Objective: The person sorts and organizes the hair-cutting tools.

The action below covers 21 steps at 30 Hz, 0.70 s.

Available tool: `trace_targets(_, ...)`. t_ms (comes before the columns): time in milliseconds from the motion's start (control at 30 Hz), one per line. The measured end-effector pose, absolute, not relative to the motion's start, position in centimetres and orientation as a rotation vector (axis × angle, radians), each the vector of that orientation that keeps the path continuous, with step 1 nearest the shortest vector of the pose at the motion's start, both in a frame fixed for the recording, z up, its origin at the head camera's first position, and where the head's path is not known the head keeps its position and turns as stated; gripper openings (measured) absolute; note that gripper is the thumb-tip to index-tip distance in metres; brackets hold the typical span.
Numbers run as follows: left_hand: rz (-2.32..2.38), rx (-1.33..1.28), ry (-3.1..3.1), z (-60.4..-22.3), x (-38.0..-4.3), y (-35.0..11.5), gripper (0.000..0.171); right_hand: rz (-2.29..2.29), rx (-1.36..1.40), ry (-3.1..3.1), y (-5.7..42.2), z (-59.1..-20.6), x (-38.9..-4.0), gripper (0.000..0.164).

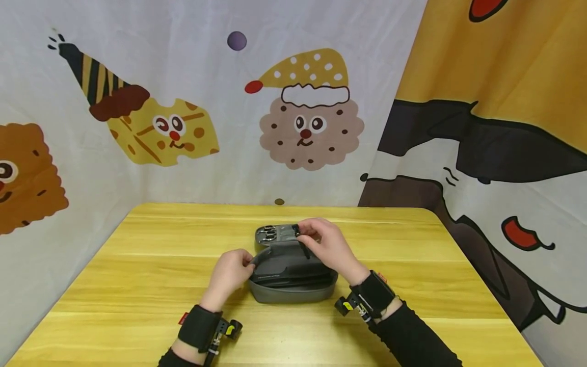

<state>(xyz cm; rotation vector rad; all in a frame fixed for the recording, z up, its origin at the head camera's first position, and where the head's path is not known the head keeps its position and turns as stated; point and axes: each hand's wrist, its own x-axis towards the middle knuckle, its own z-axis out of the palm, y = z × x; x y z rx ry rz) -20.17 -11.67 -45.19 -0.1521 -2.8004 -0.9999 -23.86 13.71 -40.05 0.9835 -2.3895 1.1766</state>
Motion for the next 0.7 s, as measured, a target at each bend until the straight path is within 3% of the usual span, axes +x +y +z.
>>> trace_targets(333, -0.985, -0.112, -2.816, -45.2, -20.2, -11.5, 0.005, 0.844, 1.233, -2.454, 13.1, -39.4, -24.7, 0.022)
trace_targets(700, -0.979, -0.112, -2.818, -45.2, -20.2, -11.5, 0.006, 0.611, 1.317, -2.596, 12.6, -39.3, -25.0, 0.02)
